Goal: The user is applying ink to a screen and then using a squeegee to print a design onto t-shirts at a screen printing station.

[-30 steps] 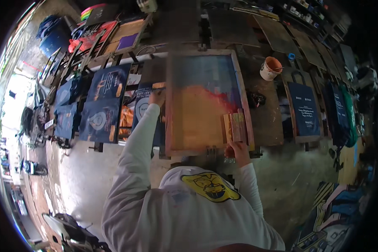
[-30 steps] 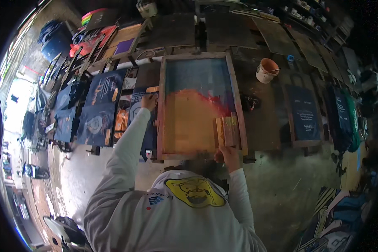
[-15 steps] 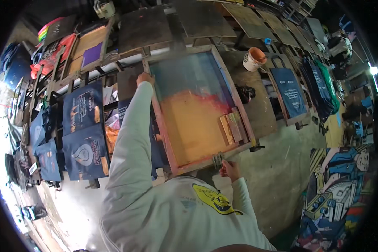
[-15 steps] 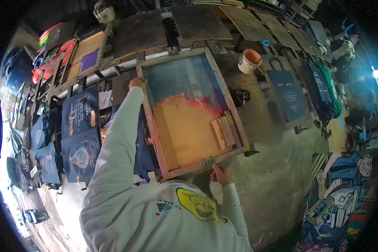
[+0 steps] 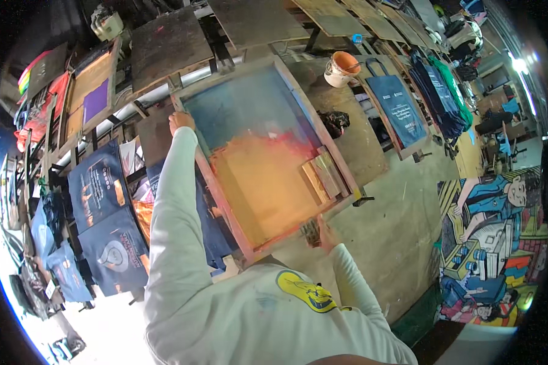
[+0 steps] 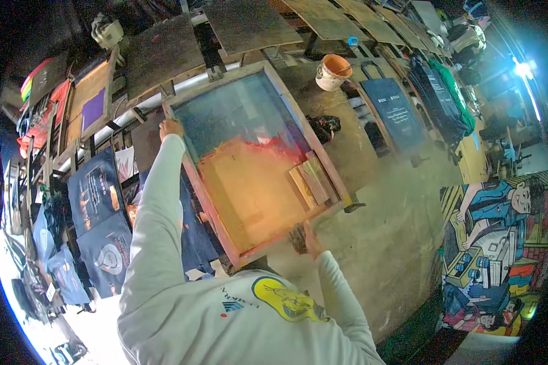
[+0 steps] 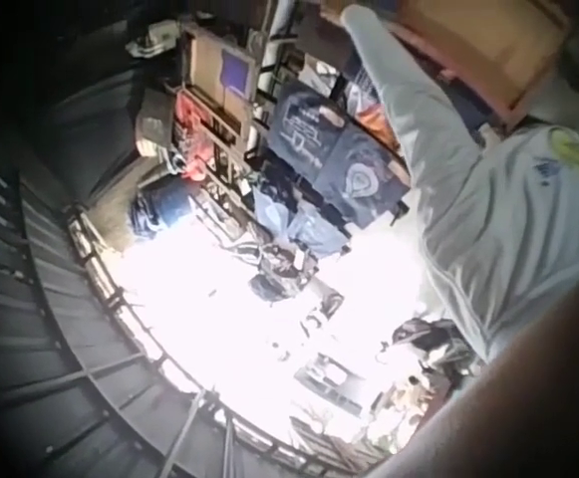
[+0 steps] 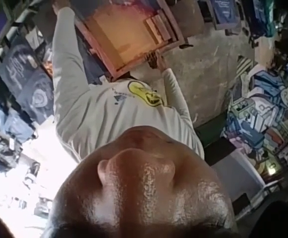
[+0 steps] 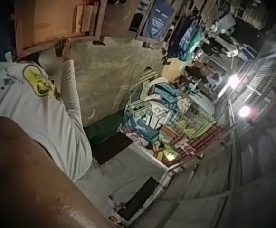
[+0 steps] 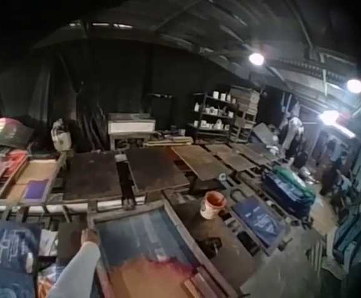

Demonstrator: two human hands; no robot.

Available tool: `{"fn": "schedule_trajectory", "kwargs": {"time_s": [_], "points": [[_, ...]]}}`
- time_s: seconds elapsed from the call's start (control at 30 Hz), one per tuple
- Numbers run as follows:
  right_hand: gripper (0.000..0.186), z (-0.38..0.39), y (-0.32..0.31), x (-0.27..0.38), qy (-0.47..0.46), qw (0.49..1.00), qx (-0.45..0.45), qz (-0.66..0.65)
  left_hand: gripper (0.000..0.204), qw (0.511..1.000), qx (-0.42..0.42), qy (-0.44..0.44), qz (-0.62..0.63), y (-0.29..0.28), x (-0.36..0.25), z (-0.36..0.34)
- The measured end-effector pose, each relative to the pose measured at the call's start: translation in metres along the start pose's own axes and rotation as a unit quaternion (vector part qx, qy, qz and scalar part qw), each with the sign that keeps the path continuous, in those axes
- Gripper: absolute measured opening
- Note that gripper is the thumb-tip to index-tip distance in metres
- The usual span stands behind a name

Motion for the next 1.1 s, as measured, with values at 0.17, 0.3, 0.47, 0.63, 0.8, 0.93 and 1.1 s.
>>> {"fn": "schedule_trajectory", "kwargs": {"time_s": [0.17, 0.3, 0.47, 0.63, 0.8, 0.93, 1.1], "points": [[0.071, -0.002, 0.005, 0.000, 0.088, 0.992, 0.082, -0.031, 0.040, 0.998, -0.056, 0.039, 0.007, -0.010, -0.012, 0.004], [0.071, 0.002, 0.006, -0.008, 0.067, 0.997, 0.034, -0.027, 0.037, 0.987, -0.125, 0.082, 0.052, -0.032, -0.023, -0.003], [0.069, 0.025, 0.016, 0.004, -0.061, 0.998, -0.026, 0.024, 0.039, 0.993, -0.081, 0.085, 0.025, -0.090, -0.051, -0.009], [0.069, 0.032, 0.014, -0.006, -0.092, 0.996, -0.006, -0.008, 0.041, 0.980, -0.160, 0.116, -0.036, -0.157, -0.100, 0.006], [0.070, 0.053, -0.002, 0.013, -0.131, 0.990, 0.049, -0.032, 0.040, 0.955, -0.227, 0.188, -0.038, -0.248, -0.174, 0.036], [0.070, 0.069, -0.049, 0.034, -0.202, 0.976, 0.069, -0.048, 0.040, 0.939, -0.258, 0.217, -0.066, -0.316, -0.248, 0.104], [0.068, 0.110, -0.138, 0.058, -0.236, 0.965, 0.084, -0.073, 0.040, 0.919, -0.316, 0.235, 0.002, -0.347, -0.346, 0.205]]}}
Point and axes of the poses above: each hand's wrist, its own z-axis away from the middle knuckle, its own y-axis out of the palm, x = y × z, the point moved 3 cm from there along -z, towards the middle knuckle, and after that the axes turned 5 degrees about x, right-handed, at the moved point
